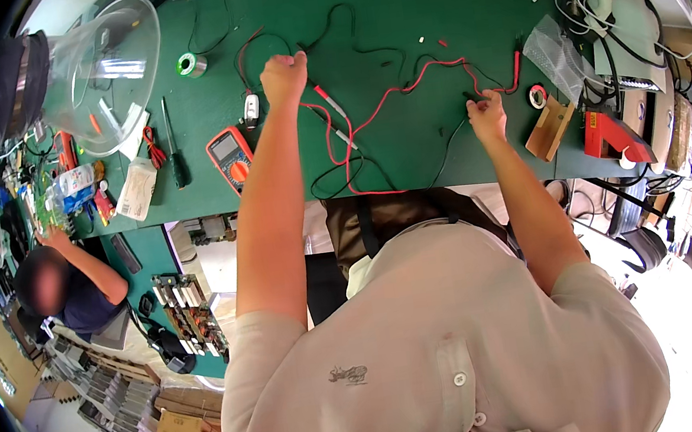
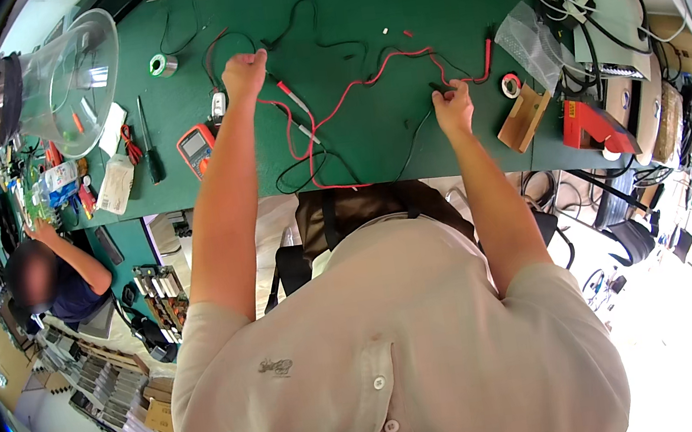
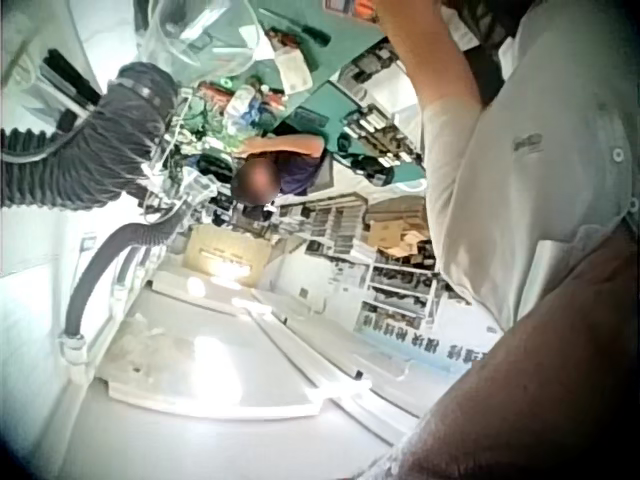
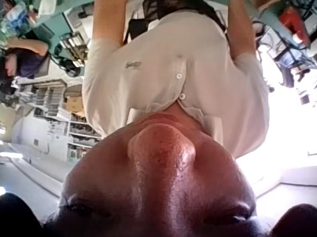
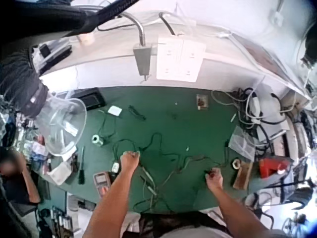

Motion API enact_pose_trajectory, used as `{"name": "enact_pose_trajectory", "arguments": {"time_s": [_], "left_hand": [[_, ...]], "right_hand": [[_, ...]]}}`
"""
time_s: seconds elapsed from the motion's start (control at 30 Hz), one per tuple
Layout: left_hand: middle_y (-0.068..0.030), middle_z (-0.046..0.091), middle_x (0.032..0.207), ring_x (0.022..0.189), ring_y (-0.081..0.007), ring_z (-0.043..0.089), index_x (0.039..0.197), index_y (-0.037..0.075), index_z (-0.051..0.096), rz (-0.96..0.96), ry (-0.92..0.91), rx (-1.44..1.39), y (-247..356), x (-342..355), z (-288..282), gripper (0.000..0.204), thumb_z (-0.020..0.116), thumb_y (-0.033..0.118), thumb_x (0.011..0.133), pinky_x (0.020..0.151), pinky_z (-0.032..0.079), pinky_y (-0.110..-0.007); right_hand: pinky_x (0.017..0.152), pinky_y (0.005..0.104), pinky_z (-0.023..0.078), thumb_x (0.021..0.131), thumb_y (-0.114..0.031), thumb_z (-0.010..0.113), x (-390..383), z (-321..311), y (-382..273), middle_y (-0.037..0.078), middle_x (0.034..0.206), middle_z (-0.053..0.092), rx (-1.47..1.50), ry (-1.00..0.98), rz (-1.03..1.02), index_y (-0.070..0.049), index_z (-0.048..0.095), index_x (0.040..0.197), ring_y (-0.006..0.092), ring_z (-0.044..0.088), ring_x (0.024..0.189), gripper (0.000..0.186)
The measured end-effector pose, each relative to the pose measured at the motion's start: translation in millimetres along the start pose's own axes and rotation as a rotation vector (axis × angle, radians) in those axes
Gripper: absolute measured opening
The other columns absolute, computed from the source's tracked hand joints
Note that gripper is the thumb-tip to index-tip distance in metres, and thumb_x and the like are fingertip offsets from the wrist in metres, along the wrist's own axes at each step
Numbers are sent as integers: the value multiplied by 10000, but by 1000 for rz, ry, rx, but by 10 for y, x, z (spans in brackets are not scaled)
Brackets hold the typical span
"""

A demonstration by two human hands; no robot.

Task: The person uses a multimeter to measure points on a red wire harness, moves the harness across the workbench, and connects the leads to a power supply.

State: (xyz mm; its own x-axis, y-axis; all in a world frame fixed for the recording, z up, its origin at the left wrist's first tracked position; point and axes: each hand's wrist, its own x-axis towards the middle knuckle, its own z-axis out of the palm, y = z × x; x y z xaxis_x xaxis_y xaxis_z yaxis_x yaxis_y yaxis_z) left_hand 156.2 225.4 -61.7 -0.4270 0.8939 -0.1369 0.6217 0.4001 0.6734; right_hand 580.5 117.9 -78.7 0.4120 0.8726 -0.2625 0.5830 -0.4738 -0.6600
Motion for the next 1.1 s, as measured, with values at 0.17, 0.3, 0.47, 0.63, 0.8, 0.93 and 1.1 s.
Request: {"name": "enact_pose_trajectory", "arguments": {"time_s": [0.17, 0.3, 0.47, 0.63, 0.8, 0.93, 1.1], "left_hand": [[-203, 731, 928, 929, -383, 706, 850, 17, 737, -74, -110, 271, 61, 374, 286, 434, 725, 448, 796, 850, 565, -455], [-219, 721, 860, 890, -396, 707, 807, -16, 715, -29, -198, 181, 180, 406, 368, 398, 694, 382, 794, 822, 563, -459], [-230, 693, 766, 778, -405, 698, 765, -34, 672, 79, -117, -4, 347, 42, 225, 370, 650, 334, 790, 747, 545, -466], [-52, 575, 630, 542, -90, 529, 952, -9, 575, 228, -240, -495, 974, -1225, -128, 193, 655, 157, 897, 502, 448, -273], [-70, 576, 593, 476, -129, 546, 995, 28, 604, 393, -278, -516, 1263, -1857, -283, 171, 695, 122, 883, 473, 446, -282], [-89, 585, 582, 454, -158, 571, 978, 23, 618, 447, -450, -380, 1451, -1824, -588, 147, 678, 119, 883, 463, 438, -299], [-188, 601, 648, 537, -326, 617, 957, -9, 608, 563, -716, -291, 1419, -2063, -638, 132, 584, 99, 885, 507, 465, -394]], "right_hand": [[687, 350, 549, 842, -206, 745, -294, -44, -84, 129, 1001, 648, -34, 139, -185, -39, 490, 1287, 201, 654, 719, 539], [713, 342, 547, 857, -170, 719, -443, -154, -155, 144, 1036, 647, -43, 177, -313, -36, 503, 1277, 215, 655, 734, 491], [640, 300, 535, 890, -89, 675, -592, -179, -759, 120, 894, 656, 245, 42, -270, 11, 591, 1111, 172, 643, 699, 256], [672, 255, 504, 1003, -245, 570, -796, -118, -1470, 49, 825, 650, 696, -551, 55, -1, 640, 1045, 118, 617, 707, 258], [651, 259, 477, 1041, -285, 510, -987, -23, -1970, 26, 805, 632, 899, -617, -47, -9, 634, 1047, 100, 576, 699, 303], [636, 311, 467, 1031, -231, 508, -917, -351, -2008, 64, 753, 630, 402, -678, -251, 1, 631, 1046, 137, 566, 670, 263], [611, 362, 481, 997, -186, 548, -1127, -733, -1823, 170, 779, 644, 207, -645, -472, 16, 625, 1020, 288, 611, 647, 217]]}}
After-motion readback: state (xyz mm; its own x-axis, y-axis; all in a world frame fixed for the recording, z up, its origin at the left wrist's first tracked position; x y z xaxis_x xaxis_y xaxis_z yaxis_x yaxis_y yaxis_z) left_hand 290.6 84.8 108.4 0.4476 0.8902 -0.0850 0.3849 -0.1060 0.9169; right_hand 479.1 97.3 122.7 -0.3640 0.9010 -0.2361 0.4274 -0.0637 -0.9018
